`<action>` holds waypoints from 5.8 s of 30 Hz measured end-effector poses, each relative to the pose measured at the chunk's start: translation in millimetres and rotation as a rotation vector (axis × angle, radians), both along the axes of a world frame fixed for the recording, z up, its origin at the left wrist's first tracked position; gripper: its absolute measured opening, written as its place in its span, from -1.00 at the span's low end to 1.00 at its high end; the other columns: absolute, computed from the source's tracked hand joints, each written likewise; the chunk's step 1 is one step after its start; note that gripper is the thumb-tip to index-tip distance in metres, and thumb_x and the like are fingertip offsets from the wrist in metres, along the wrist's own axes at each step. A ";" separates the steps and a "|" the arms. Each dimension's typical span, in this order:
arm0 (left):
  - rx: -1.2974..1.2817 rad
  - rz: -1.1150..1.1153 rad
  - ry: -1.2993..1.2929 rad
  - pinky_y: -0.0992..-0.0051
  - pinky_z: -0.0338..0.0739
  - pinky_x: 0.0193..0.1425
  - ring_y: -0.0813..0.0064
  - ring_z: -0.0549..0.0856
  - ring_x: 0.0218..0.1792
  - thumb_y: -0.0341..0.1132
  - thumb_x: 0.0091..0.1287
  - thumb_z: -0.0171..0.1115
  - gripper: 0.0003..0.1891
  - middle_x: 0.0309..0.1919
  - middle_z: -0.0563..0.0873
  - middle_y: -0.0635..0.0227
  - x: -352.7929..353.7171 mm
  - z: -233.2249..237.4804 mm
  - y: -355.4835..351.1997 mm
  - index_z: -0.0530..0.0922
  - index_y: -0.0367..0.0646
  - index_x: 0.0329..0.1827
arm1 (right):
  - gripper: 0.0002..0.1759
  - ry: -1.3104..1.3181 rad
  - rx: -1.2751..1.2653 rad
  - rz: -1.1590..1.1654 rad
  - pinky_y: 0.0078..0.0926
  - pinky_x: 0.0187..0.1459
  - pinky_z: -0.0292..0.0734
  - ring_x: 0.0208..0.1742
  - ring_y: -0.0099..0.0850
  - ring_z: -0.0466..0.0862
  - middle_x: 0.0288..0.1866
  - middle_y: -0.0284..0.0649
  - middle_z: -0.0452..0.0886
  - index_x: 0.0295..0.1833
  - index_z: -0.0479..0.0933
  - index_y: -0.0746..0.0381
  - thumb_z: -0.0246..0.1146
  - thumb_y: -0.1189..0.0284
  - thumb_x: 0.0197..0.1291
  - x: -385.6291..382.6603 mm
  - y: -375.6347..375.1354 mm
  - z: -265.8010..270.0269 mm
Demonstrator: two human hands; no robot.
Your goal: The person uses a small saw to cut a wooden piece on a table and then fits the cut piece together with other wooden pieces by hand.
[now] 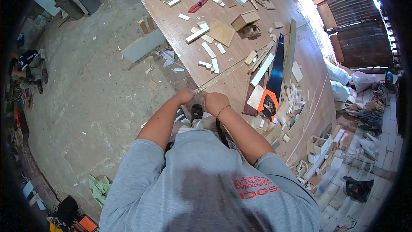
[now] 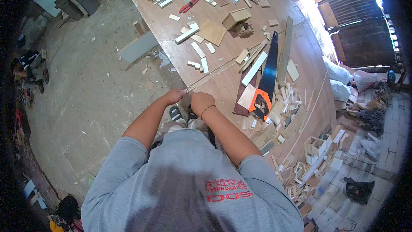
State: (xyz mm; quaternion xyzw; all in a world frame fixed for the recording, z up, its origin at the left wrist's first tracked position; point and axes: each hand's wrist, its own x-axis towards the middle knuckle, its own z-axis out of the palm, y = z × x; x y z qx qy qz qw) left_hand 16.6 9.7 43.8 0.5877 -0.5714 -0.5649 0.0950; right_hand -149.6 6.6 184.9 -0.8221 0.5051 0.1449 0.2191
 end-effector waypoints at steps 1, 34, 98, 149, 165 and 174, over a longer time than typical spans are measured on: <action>-0.014 0.010 0.015 0.12 0.44 -0.04 -0.11 0.63 -0.18 0.03 0.39 -0.05 -0.48 -0.25 0.65 -0.18 0.5 -0.1 -0.1 0.61 -0.36 -0.22 | -0.75 0.041 0.019 0.030 -0.13 -0.31 0.58 -0.30 -0.10 0.69 -0.38 -0.02 0.66 -0.11 0.57 0.19 0.05 0.40 0.17 2.3 0.4 23.7; -0.121 0.002 -0.077 0.13 0.46 0.06 -0.12 0.62 -0.08 0.00 0.39 -0.15 -0.47 -0.10 0.62 -0.17 -9.6 -18.0 2.8 0.63 -0.31 -0.15 | -0.57 0.091 0.063 0.011 -0.08 -0.23 0.56 -0.24 -0.04 0.68 -0.29 0.01 0.67 0.19 0.44 0.10 0.04 0.40 0.16 -4.2 7.0 6.7; 0.172 0.033 0.018 0.33 0.36 -0.54 0.39 0.48 -0.63 0.10 0.37 -0.09 -0.48 -0.59 0.52 0.31 -1.0 13.0 -1.2 0.51 -0.22 -0.45 | -0.59 -0.445 -0.198 -0.370 -0.14 -0.20 0.53 -0.28 0.01 0.64 -0.29 0.07 0.63 0.18 0.41 0.19 0.16 0.41 0.20 -116.9 145.2 32.4; -0.222 -0.167 0.063 0.42 0.36 -0.51 0.46 0.48 -0.66 -0.15 0.23 0.26 -0.70 -0.72 0.51 0.26 -78.8 272.0 -0.2 0.61 -0.26 -0.38 | -0.71 -1.120 0.150 -0.387 -0.49 -0.13 0.45 -0.25 -0.42 0.58 -0.29 -0.22 0.61 -0.11 0.60 0.26 0.37 0.37 0.06 -135.0 15.5 97.7; -0.198 -0.445 0.136 0.40 0.42 -0.41 0.41 0.52 -0.57 -0.15 0.16 0.34 -0.71 -0.59 0.60 0.19 -60.7 264.8 -2.8 0.66 -0.21 -0.24 | -0.64 -0.764 0.679 -0.050 -0.51 -0.37 0.40 -0.47 -0.51 0.49 -0.55 -0.31 0.49 -0.38 0.51 0.32 0.17 0.21 0.25 -131.3 1.5 115.2; -0.108 -0.323 0.333 0.48 0.37 -0.46 0.60 0.42 -0.57 -0.17 0.24 0.30 -0.69 -0.64 0.53 0.33 -48.3 248.8 2.1 0.62 -0.32 -0.31 | -0.63 -1.050 0.965 -0.145 -0.60 -0.33 0.37 -0.42 -0.60 0.43 -0.50 -0.36 0.48 -0.40 0.50 0.32 0.13 0.23 0.30 -119.6 -1.2 93.0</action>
